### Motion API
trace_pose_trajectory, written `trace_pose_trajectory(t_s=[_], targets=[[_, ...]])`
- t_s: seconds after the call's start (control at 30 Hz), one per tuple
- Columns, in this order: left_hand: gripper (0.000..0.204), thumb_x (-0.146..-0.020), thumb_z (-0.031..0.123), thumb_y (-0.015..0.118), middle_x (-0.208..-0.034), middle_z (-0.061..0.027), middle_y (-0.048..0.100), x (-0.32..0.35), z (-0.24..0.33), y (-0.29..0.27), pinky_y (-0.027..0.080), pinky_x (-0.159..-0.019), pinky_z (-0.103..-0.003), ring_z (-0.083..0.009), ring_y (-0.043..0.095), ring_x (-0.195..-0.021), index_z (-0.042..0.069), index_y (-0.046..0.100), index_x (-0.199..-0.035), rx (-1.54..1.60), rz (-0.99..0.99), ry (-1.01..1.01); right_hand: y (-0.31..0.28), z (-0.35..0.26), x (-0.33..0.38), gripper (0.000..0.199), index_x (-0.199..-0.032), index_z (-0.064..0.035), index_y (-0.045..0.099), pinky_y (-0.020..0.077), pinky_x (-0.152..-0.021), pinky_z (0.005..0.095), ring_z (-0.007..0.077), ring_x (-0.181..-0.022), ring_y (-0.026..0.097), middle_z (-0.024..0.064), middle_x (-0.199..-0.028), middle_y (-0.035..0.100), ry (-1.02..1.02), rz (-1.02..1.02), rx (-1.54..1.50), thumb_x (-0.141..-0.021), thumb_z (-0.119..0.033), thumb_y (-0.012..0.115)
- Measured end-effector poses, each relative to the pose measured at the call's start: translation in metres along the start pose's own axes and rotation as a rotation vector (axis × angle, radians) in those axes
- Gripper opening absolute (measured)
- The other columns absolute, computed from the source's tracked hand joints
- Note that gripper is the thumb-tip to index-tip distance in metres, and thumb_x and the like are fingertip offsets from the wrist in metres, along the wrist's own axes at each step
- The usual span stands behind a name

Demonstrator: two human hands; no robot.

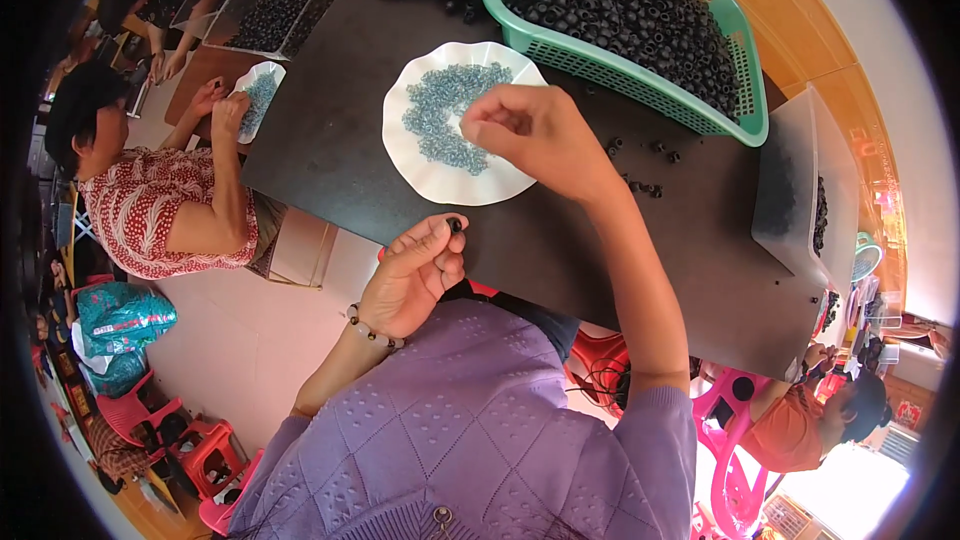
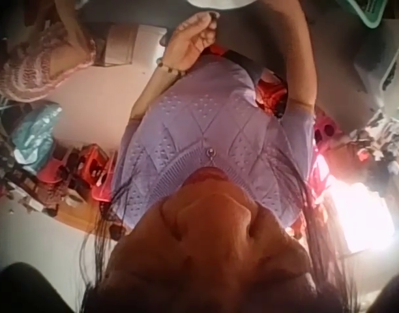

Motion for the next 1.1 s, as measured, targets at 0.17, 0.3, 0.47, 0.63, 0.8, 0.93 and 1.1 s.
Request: trace_pose_trajectory(t_s=[0.17, 0.3, 0.47, 0.63, 0.8, 0.93, 1.1], targets=[[0.022, -0.094, 0.02, 0.06, -0.09, 0.0013, 0.062, -0.003, 0.007, 0.014, 0.048, -0.071, -0.021, -0.0063, 0.058, -0.075, 0.006, 0.062, -0.11, -0.032, -0.004, 0.055, 0.007, -0.003, 0.047, 0.009, -0.094, -0.0008, 0.065, 0.0453, -0.071, 0.021, 0.0065, -0.076, 0.057, 0.001, -0.083, 0.064, 0.112, 0.039, -0.421, -0.086, -0.006, 0.064], [0.021, -0.094, 0.019, 0.06, -0.092, 0.0006, 0.064, -0.009, 0.002, 0.023, 0.049, -0.074, -0.022, -0.0072, 0.059, -0.078, 0.006, 0.062, -0.11, -0.097, -0.031, 0.095, 0.018, -0.001, 0.071, 0.009, -0.095, 0.0002, 0.066, 0.0485, -0.077, 0.0231, 0.0084, -0.08, 0.06, 0.0035, -0.087, 0.066, 0.088, 0.132, -0.565, -0.086, -0.002, 0.065], [0.024, -0.092, 0.018, 0.063, -0.095, -0.001, 0.065, -0.012, -0.006, 0.026, 0.049, -0.076, -0.022, -0.0076, 0.06, -0.081, 0.004, 0.062, -0.112, -0.146, -0.051, 0.102, 0.022, 0.007, 0.09, 0.012, -0.097, 0.0013, 0.068, 0.0486, -0.08, 0.0248, 0.0099, -0.084, 0.061, 0.0047, -0.088, 0.067, 0.104, 0.179, -0.562, -0.085, 0.0, 0.067], [0.025, -0.093, 0.017, 0.062, -0.095, -0.0019, 0.065, -0.014, -0.013, 0.026, 0.05, -0.077, -0.023, -0.0089, 0.061, -0.082, 0.003, 0.062, -0.113, -0.129, -0.064, 0.06, 0.015, 0.004, 0.103, 0.009, -0.09, -0.0002, 0.07, 0.0426, -0.068, 0.0229, 0.0088, -0.07, 0.053, 0.0036, -0.081, 0.066, 0.029, 0.252, -0.311, -0.081, 0.0, 0.069], [0.026, -0.093, 0.018, 0.061, -0.094, -0.0022, 0.065, -0.015, -0.022, 0.03, 0.051, -0.075, -0.024, -0.0093, 0.061, -0.08, 0.002, 0.062, -0.113, -0.07, -0.108, -0.012, 0.01, 0.002, 0.113, 0.012, -0.088, -0.0022, 0.071, 0.0391, -0.062, 0.0227, 0.0087, -0.066, 0.049, 0.0023, -0.077, 0.065, -0.024, 0.323, -0.205, -0.077, 0.001, 0.07], [0.025, -0.093, 0.018, 0.061, -0.093, -0.0021, 0.065, -0.017, -0.027, 0.03, 0.051, -0.074, -0.024, -0.0092, 0.061, -0.079, 0.002, 0.062, -0.113, -0.053, -0.123, -0.045, 0.006, -0.004, 0.12, 0.014, -0.086, -0.0044, 0.071, 0.04, -0.058, 0.0238, 0.0104, -0.065, 0.05, 0.003, -0.076, 0.066, -0.128, 0.407, -0.032, -0.074, 0.003, 0.071], [0.025, -0.093, 0.018, 0.061, -0.095, -0.0032, 0.067, -0.017, -0.032, 0.035, 0.051, -0.073, -0.025, -0.0089, 0.061, -0.078, 0.002, 0.063, -0.111, 0.014, -0.127, -0.11, 0.004, -0.003, 0.126, 0.014, -0.084, -0.005, 0.069, 0.0404, -0.057, 0.024, 0.0115, -0.065, 0.051, 0.0034, -0.076, 0.066, -0.268, 0.469, 0.077, -0.073, 0.004, 0.071]])
Point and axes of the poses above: each hand's wrist, its own x-axis away from the middle knuckle, its own y-axis out of the palm, z = x × y, the point moved 4 cm from there along -x, towards the middle knuckle
